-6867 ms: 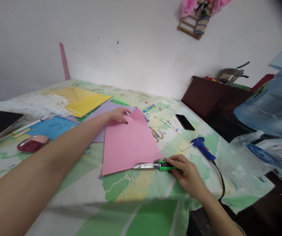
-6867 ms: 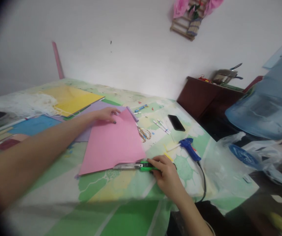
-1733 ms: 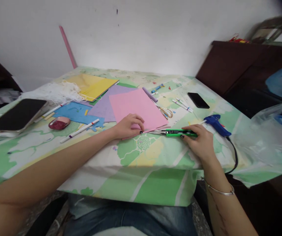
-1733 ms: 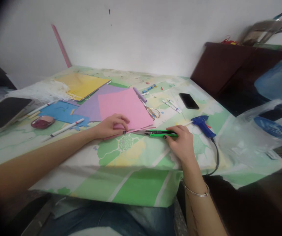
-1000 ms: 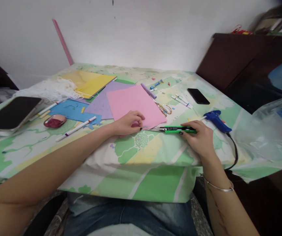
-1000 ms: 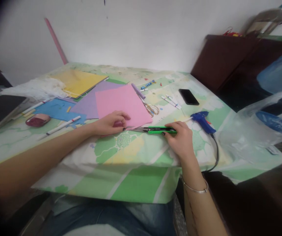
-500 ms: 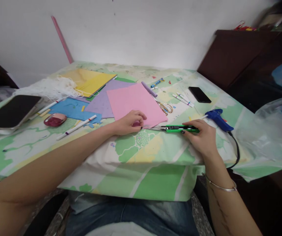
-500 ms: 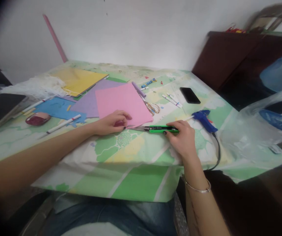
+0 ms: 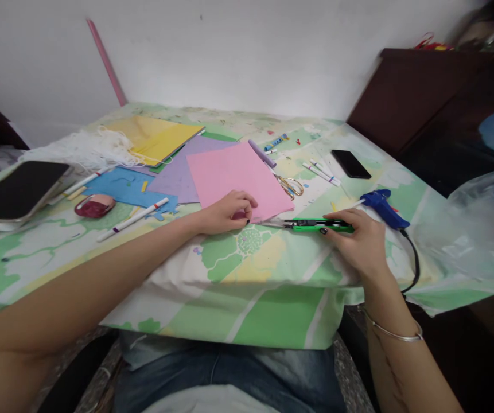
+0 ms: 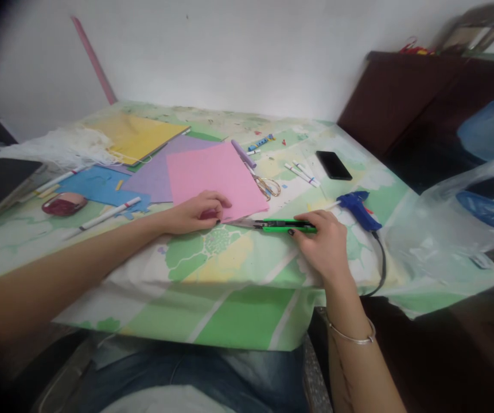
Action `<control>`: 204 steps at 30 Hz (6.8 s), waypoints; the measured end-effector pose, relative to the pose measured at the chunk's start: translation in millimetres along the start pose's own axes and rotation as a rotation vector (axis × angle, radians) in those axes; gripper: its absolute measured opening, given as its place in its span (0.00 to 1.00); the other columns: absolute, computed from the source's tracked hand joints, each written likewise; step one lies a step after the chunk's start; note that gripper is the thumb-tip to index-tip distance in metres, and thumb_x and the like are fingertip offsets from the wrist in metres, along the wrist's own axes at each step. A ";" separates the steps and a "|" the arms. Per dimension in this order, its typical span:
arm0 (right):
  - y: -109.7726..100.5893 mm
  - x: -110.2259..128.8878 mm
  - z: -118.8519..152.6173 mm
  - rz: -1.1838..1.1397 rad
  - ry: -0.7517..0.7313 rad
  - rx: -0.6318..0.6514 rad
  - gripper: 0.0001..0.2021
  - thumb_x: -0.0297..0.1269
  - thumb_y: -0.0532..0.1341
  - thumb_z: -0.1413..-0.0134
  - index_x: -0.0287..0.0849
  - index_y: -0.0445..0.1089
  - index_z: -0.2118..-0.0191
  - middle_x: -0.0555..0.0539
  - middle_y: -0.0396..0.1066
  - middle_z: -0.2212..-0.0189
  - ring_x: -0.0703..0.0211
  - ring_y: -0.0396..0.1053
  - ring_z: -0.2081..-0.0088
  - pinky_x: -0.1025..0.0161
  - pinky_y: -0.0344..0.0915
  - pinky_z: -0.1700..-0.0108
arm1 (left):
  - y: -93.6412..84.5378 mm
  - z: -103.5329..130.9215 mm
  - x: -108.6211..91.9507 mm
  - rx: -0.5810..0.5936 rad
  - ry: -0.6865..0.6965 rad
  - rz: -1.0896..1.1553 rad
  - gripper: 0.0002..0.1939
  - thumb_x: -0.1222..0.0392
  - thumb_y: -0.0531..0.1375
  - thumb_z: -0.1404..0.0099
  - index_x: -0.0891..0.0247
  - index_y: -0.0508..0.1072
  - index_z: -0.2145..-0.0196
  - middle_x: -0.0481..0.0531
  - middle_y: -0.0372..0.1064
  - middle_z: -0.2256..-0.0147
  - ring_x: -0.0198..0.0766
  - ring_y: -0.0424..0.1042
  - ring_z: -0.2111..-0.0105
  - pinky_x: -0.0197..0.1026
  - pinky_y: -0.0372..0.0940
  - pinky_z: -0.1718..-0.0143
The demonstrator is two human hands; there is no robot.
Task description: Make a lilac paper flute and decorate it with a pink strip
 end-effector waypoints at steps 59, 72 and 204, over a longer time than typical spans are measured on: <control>5.4 4.2 -1.6 0.006 -0.030 0.029 0.11 0.39 0.62 0.55 0.42 0.76 0.65 0.44 0.73 0.67 0.50 0.70 0.64 0.53 0.64 0.60 | -9.2 1.1 11.7 -0.088 -0.035 0.230 0.05 0.71 0.58 0.45 0.65 0.71 0.72 0.54 0.70 0.56 0.38 0.68 0.53 0.45 0.60 0.49; 6.6 5.3 -1.8 0.010 -0.038 0.012 0.11 0.38 0.63 0.56 0.41 0.76 0.65 0.44 0.73 0.67 0.50 0.70 0.64 0.55 0.64 0.61 | -9.2 1.1 11.3 -0.091 -0.035 0.212 0.04 0.70 0.58 0.45 0.65 0.71 0.71 0.55 0.70 0.56 0.39 0.68 0.54 0.45 0.60 0.50; 3.8 -3.6 -1.7 0.000 0.035 0.056 0.11 0.40 0.62 0.55 0.42 0.75 0.65 0.45 0.75 0.67 0.50 0.71 0.64 0.52 0.65 0.59 | -2.2 0.5 6.0 0.021 0.036 0.097 0.04 0.67 0.54 0.38 0.64 0.68 0.68 0.57 0.65 0.52 0.38 0.63 0.51 0.45 0.58 0.50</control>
Point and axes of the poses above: each hand's wrist, its own z-axis away from the middle knuckle, its own y-axis out of the palm, x = y × z, the point moved 5 cm from there along -z, towards the middle knuckle
